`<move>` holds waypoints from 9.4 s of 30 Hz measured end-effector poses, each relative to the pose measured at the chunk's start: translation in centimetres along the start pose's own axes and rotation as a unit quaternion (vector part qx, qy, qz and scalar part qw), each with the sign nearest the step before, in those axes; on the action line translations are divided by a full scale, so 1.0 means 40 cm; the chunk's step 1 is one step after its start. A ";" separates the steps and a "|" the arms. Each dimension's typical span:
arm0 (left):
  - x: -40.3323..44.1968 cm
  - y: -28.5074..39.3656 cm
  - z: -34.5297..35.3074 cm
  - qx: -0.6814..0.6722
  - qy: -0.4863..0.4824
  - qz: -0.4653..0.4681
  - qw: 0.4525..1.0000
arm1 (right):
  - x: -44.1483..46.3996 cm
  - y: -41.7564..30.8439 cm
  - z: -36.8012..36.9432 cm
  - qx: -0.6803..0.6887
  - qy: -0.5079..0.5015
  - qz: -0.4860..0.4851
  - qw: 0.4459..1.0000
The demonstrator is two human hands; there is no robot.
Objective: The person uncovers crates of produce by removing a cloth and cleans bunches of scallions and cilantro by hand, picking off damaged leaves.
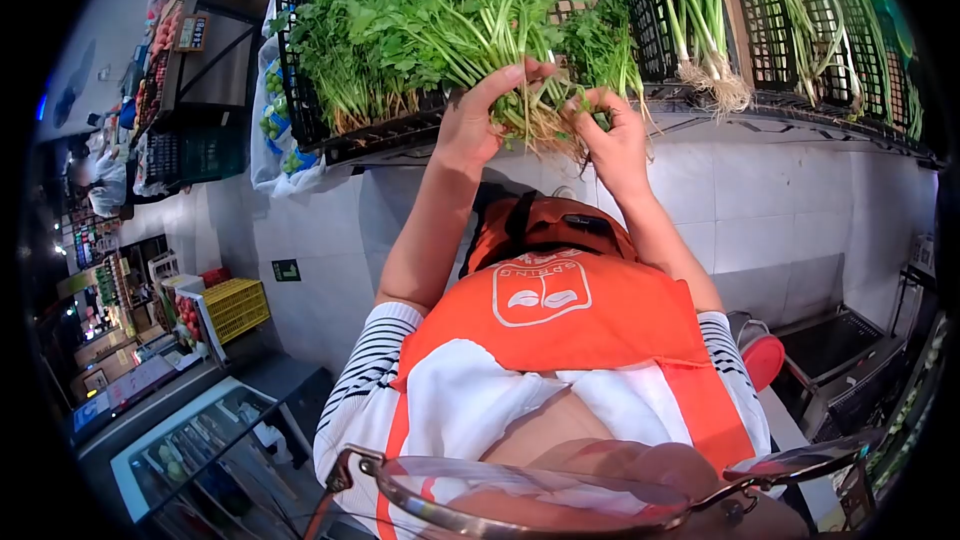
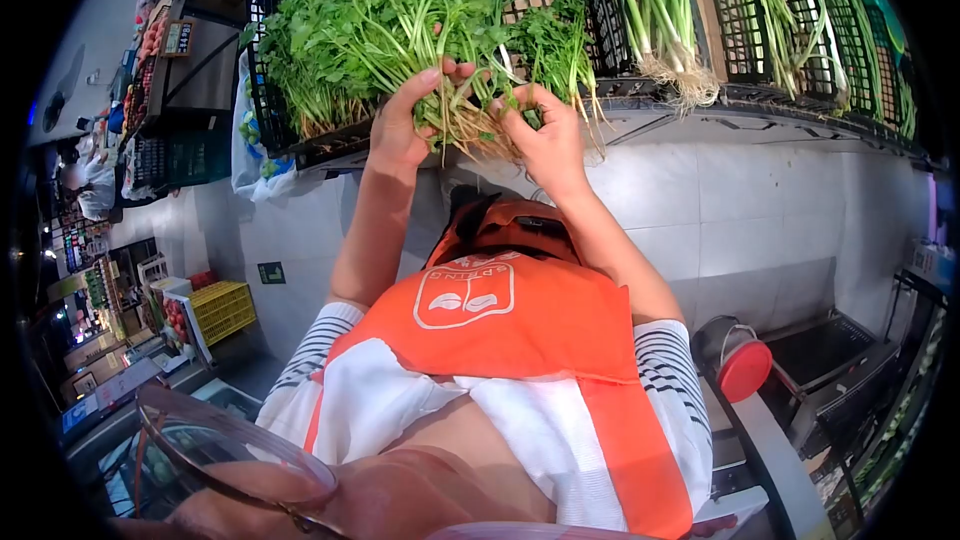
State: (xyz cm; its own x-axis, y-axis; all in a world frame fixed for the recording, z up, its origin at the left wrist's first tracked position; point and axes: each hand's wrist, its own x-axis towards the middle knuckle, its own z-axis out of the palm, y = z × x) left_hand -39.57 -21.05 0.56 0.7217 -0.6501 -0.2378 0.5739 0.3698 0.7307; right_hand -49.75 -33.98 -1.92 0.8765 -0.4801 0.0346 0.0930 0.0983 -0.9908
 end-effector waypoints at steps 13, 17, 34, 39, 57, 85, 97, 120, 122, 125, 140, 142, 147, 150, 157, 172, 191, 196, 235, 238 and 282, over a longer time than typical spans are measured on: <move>-0.024 0.028 -0.020 0.040 0.036 -0.050 0.997 | -0.011 0.011 -0.005 0.199 -0.093 0.129 0.967; -0.034 0.054 -0.011 0.059 -0.007 -0.089 0.994 | 0.007 -0.013 -0.029 0.242 -0.142 0.137 0.950; 0.036 0.063 -0.064 0.077 0.025 0.056 0.995 | 0.020 -0.197 -0.292 0.371 -0.147 -0.118 0.909; 0.125 0.100 0.016 0.214 -0.008 0.085 0.973 | -0.045 -0.267 -0.401 0.170 -0.073 -0.204 0.961; 0.272 -0.169 0.147 0.266 0.040 -0.144 0.952 | -0.070 -0.189 -0.375 0.119 0.025 -0.029 0.992; 0.190 -0.041 -0.182 0.673 -0.043 -0.030 0.737 | 0.100 -0.182 -0.062 0.203 -0.156 -0.019 0.966; -0.086 0.004 -0.266 -0.180 -0.135 -0.210 0.952 | 0.136 -0.047 0.263 0.473 -0.157 0.236 0.834; -0.114 0.233 -0.514 0.127 -0.176 -0.124 0.968 | 0.112 0.054 0.544 0.365 0.031 0.162 0.916; -0.080 0.267 -0.557 0.257 -0.147 -0.013 0.955 | 0.109 0.046 0.511 0.386 0.027 0.139 0.912; -0.026 0.298 -0.621 0.194 -0.049 0.014 0.980 | 0.094 0.038 0.495 0.413 -0.006 0.137 0.900; 0.233 0.156 -0.555 0.350 0.137 -0.027 0.926 | 0.028 0.082 0.518 0.412 -0.007 0.162 0.897; 0.237 0.199 -0.547 0.361 0.090 -0.129 0.919 | 0.018 0.087 0.509 0.414 -0.009 0.161 0.896; 0.241 0.236 -0.533 0.291 0.061 -0.188 0.936 | 0.015 0.082 0.501 0.422 -0.004 0.158 0.893; 0.203 0.298 -0.509 0.242 0.040 -0.172 0.954 | 0.015 0.074 0.491 0.423 -0.005 0.153 0.893; 0.134 0.583 -0.556 0.084 -0.161 -0.074 0.981 | 0.017 0.087 0.468 0.419 0.012 0.154 0.895; -0.134 0.878 -0.582 -0.140 -0.356 0.068 0.922 | 0.225 0.136 0.639 0.062 -0.101 0.220 0.968; -0.384 0.759 -0.802 -0.180 -0.126 0.237 0.946 | 0.382 0.360 0.675 -0.360 -0.052 0.144 0.921; -0.370 0.752 -0.805 -0.186 -0.144 0.250 0.939 | 0.353 0.367 0.704 -0.552 -0.092 0.079 0.825; -0.325 0.709 -0.797 -0.186 -0.147 0.202 0.950 | 0.399 0.372 0.690 -0.349 -0.075 0.218 0.908; -0.327 0.705 -0.791 -0.177 -0.135 0.200 0.954 | 0.390 0.374 0.719 -0.372 -0.081 0.238 0.893; 0.021 0.341 -0.469 0.402 0.073 -0.190 0.893 | 0.172 0.119 0.531 -0.295 -0.090 0.023 0.951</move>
State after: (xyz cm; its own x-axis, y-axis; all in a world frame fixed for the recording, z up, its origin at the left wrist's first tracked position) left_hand -23.88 -4.12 -1.69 0.6108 -0.5112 -0.6047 0.3672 -0.4937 0.7883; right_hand -33.24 -18.30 -3.61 0.9449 -0.3248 -0.0403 -0.1809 -0.4157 -0.8913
